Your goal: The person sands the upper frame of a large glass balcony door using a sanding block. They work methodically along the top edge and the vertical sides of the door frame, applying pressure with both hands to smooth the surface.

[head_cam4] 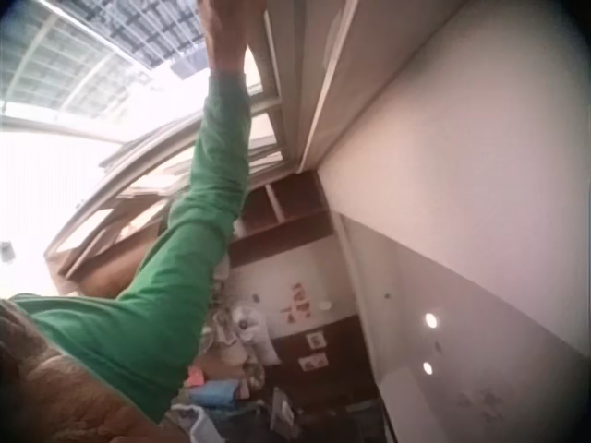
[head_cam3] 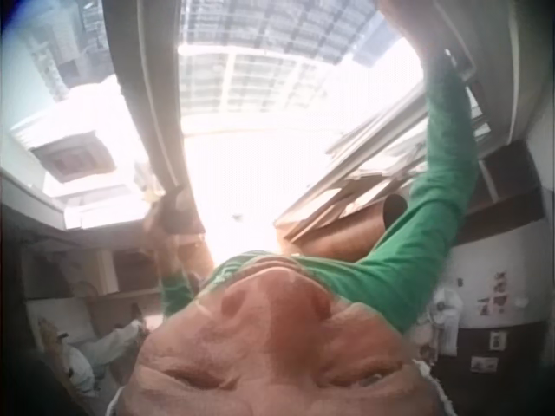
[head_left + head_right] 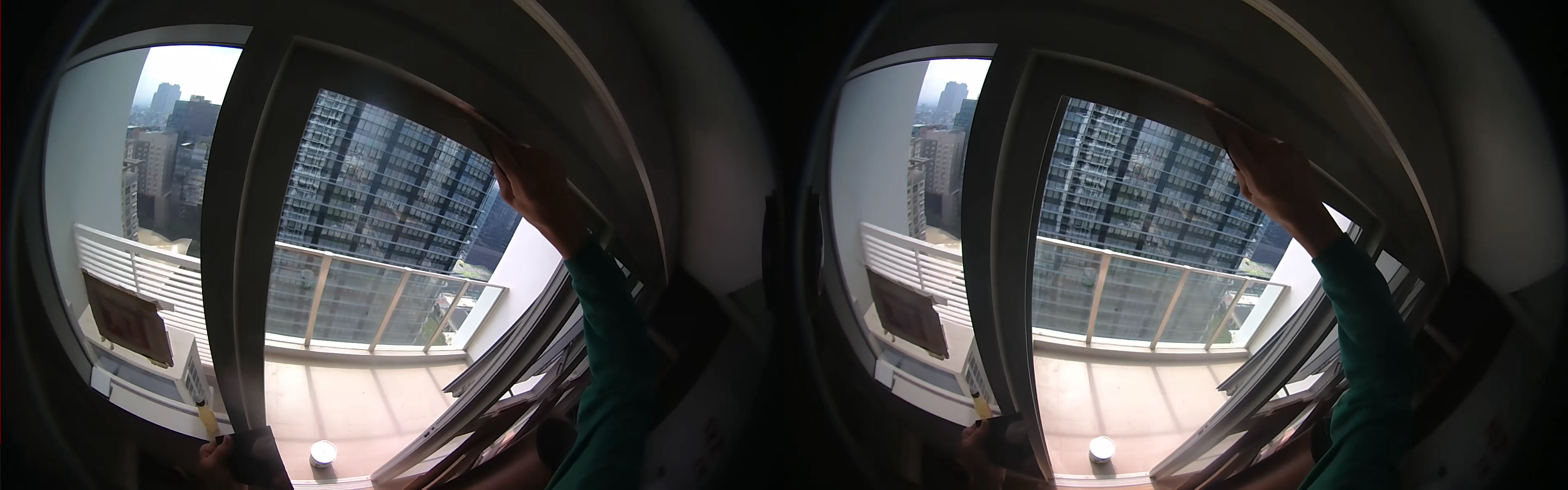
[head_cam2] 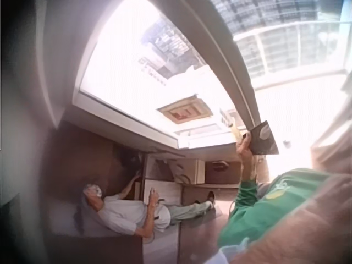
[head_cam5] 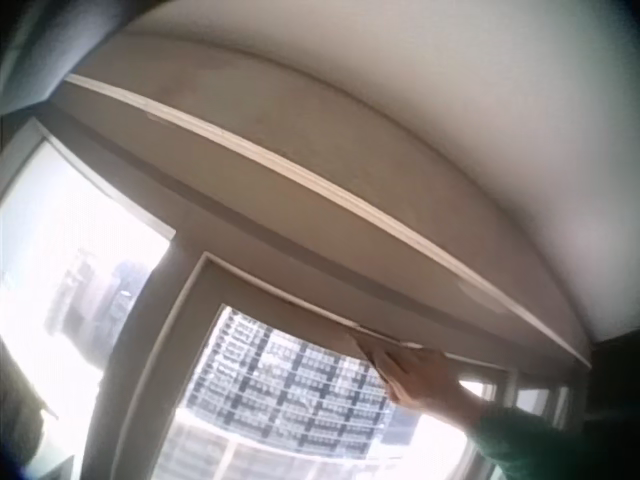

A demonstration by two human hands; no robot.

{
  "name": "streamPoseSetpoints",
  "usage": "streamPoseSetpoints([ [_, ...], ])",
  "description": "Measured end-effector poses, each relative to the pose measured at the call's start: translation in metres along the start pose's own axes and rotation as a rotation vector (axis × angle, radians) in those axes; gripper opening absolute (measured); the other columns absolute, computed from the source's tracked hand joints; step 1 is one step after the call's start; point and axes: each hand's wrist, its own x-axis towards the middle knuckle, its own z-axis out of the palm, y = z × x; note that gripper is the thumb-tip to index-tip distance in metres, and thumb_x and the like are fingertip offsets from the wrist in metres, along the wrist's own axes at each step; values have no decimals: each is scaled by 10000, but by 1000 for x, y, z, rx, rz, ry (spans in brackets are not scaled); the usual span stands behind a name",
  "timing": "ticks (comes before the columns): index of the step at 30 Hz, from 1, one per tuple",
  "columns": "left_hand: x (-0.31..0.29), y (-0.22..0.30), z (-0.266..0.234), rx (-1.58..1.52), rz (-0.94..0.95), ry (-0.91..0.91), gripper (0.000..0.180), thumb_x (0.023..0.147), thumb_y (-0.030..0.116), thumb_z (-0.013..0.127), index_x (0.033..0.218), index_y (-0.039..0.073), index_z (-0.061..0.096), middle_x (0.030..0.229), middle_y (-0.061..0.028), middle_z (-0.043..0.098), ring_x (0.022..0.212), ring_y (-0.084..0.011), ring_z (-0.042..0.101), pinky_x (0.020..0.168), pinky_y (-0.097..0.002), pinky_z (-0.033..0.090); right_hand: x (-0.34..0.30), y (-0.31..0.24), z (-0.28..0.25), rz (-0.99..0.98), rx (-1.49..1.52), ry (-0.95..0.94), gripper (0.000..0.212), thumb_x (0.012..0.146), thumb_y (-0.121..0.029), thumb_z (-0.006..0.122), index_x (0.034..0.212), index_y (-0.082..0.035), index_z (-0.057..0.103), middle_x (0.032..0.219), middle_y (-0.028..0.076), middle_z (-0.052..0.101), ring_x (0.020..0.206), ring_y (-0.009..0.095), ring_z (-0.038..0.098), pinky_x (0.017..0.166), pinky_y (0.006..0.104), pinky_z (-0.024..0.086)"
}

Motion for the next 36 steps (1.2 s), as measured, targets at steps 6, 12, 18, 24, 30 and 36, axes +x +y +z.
streamPoseSetpoints([
  [6, -9, 16, -1, 110, -25, -27, 306, 937, 184, 572, 1099, -72, 610, 954, -130, 667, 778, -213, 666, 708, -311, 552, -2, 2, 3, 31, -87, 1, 524, 794, -59, 736, 1289, -110, 572, 921, 118, 670, 746, 262, 674, 662, 354, 580],
  [12, -14, 31, 0, 245, -50, -136, 349, 954, 193, 530, 1151, -87, 597, 1038, -156, 658, 850, -225, 660, 769, -316, 546, 13, -11, 10, 27, -132, 45, 497, 801, -63, 726, 1272, -139, 587, 918, 122, 667, 740, 263, 671, 659, 347, 578],
  [18, -6, 9, 7, -46, -22, 107, 258, 919, 154, 615, 1072, -53, 603, 849, -108, 683, 698, -207, 683, 653, -321, 576, 20, 3, 7, -9, -74, -41, 464, 822, -55, 706, 1264, -144, 594, 824, 121, 675, 629, 248, 664, 600, 357, 577],
  [24, -2, 1, -8, -52, -69, -27, 235, 932, 139, 590, 1070, -50, 605, 852, -115, 686, 706, -221, 689, 669, -327, 579, 12, 8, -10, -32, -51, -31, 468, 783, -69, 737, 1227, -129, 600, 780, 91, 662, 653, 249, 669, 589, 346, 567],
  [30, -3, 8, -16, 39, -49, -3, 250, 940, 158, 579, 1072, -50, 621, 873, -109, 686, 730, -212, 690, 673, -317, 576, 20, -3, 3, 44, -159, -19, 438, 784, -98, 758, 1193, -140, 606, 815, 90, 675, 657, 259, 669, 587, 354, 562],
  [36, -2, 10, -17, -14, -42, 5, 266, 942, 170, 570, 1084, -51, 620, 932, -110, 687, 788, -216, 692, 715, -317, 577, 9, 4, -10, -10, 23, -166, 449, 747, -46, 742, 1175, -113, 624, 757, 97, 668, 617, 256, 663, 558, 345, 559],
])
